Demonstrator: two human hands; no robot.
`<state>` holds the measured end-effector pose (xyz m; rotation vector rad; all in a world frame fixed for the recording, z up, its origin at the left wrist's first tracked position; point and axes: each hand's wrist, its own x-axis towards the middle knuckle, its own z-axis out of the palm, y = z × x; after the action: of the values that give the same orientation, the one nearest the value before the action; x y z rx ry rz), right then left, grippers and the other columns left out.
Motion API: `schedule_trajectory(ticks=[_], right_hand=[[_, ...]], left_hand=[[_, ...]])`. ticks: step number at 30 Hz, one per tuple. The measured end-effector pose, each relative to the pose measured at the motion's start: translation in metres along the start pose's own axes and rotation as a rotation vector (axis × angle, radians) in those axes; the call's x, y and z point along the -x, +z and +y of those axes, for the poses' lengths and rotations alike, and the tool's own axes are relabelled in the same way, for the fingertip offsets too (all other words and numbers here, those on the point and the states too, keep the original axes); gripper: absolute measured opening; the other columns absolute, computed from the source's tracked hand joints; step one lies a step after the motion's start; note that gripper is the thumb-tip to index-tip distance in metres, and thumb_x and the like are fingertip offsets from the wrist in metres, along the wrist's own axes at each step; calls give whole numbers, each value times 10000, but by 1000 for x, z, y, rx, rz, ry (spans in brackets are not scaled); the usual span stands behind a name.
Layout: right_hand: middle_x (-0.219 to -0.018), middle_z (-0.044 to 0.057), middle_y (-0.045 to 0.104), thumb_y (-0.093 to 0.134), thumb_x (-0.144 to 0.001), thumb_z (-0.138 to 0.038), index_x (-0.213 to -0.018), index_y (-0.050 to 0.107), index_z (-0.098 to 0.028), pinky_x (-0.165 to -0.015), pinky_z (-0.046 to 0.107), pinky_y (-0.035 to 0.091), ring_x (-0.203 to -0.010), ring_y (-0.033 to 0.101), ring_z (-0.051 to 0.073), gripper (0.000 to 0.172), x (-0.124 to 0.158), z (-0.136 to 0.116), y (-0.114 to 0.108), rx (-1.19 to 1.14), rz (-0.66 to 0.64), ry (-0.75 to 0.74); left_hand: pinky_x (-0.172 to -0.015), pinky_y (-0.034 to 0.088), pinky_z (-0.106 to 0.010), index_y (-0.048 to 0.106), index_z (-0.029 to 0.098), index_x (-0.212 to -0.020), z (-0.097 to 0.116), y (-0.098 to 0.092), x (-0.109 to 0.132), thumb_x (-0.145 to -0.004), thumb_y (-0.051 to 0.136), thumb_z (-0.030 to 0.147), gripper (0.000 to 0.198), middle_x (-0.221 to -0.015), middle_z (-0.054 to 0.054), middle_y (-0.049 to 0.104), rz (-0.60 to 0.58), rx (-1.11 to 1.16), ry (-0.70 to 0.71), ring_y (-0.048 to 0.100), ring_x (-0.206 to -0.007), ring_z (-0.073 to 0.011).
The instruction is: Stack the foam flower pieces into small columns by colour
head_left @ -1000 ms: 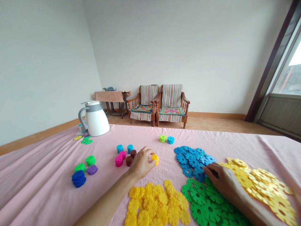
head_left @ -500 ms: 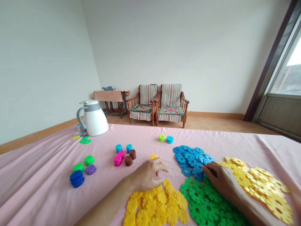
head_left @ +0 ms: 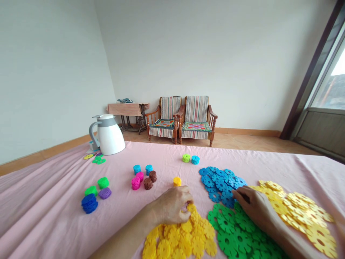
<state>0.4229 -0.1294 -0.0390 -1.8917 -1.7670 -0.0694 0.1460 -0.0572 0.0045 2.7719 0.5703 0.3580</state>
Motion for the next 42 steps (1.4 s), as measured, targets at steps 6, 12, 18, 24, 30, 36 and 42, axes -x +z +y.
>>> schedule_trajectory(ticks=[6,12,18,24,30,36,42], right_hand=[[-524,-15,501,367,-842,-445,-522,451,-205,-520,241,320,-502,466,122,410,0,0,-1,-21,16,0],[-519,-8,513,356,-842,-450,-525,463,-208,-517,247,328,-498,466,128,413,-1,1,0,-26,22,-9],[-514,-11,515,348,-843,-463,-525,472,-208,-522,249,330,-495,478,130,426,-1,0,1,-33,26,-12],[-527,-11,521,339,-850,-461,-537,478,-205,-522,244,329,-494,473,125,428,0,-2,-1,-32,18,-10],[-544,-6,535,354,-846,-446,-538,479,-205,-530,247,339,-513,482,128,410,-1,-1,0,-43,0,-3],[-558,-1,542,361,-842,-428,-560,494,-203,-535,249,342,-530,488,135,385,-1,0,-1,-21,-35,20],[-560,-1,547,337,-852,-440,-570,519,-199,-542,248,347,-532,492,132,413,-1,-2,-6,-17,-24,16]], left_hand=[[-693,428,-234,605,176,-751,-3,-3,2,-621,595,144,134,-765,-23,573,41,-18,-48,545,-742,-159],[-613,419,-208,637,177,-852,-24,-25,7,-639,559,118,234,-819,-14,565,254,47,-206,521,-643,-110],[-618,424,-218,642,174,-803,-44,-28,6,-656,593,165,155,-831,-24,595,374,11,-311,536,-671,-127],[-666,436,-234,650,183,-795,-47,-25,2,-664,594,165,143,-842,-28,607,357,-9,-324,556,-724,-145],[-697,450,-243,651,186,-852,-48,-23,2,-677,590,164,188,-879,-31,610,353,26,-318,556,-728,-144],[-661,432,-231,618,178,-853,-39,-30,6,-735,541,184,141,-877,-23,592,392,29,-346,532,-667,-115],[-574,390,-194,614,177,-801,-16,-48,30,-699,548,153,124,-796,5,588,70,153,-281,532,-648,-108]])
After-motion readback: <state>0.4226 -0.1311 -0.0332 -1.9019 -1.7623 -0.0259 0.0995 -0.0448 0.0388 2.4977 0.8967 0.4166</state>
